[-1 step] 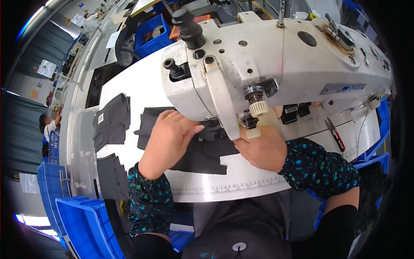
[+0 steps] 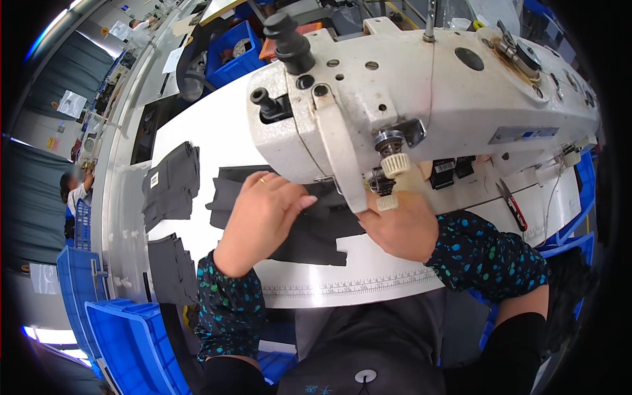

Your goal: Sewing labels onto fabric panels using an industrial sewing machine.

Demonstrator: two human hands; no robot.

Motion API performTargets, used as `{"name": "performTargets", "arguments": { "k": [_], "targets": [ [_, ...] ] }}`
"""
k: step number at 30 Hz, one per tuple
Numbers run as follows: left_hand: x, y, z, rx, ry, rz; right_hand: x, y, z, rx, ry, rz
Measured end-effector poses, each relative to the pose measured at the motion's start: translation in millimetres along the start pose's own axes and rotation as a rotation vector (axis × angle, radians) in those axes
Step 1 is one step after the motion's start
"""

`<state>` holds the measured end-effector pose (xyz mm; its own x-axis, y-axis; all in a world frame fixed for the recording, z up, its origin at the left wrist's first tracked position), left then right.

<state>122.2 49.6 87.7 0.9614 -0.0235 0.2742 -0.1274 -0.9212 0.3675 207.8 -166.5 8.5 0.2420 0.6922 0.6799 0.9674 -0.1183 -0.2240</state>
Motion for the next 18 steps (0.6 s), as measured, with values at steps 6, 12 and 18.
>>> {"name": "performTargets", "arguments": {
  "k": [6,12,18],
  "targets": [
    [-10,30,26,0.035,0.04,0.139,0,-2,-3,-0.017,-0.061,0.077],
    [-17,30,54,0.063,0.137,0.223,1,-2,-2,-0.006,-0.05,0.063],
    [-19,26,60,-0.034,0.156,0.177,2,-3,-3,-0.046,-0.079,0.074]
  ]
}}
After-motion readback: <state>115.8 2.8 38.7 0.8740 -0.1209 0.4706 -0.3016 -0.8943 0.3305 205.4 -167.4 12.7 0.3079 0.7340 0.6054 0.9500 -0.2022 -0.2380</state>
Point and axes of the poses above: each hand's wrist, its own x-axis towards the middle knuckle, its own z-axis out of the palm, y = z × x, the point moved 2 cm from there along x, towards the middle knuckle, and after that the axes turned 11 degrees about y, right-handed, at the moved point
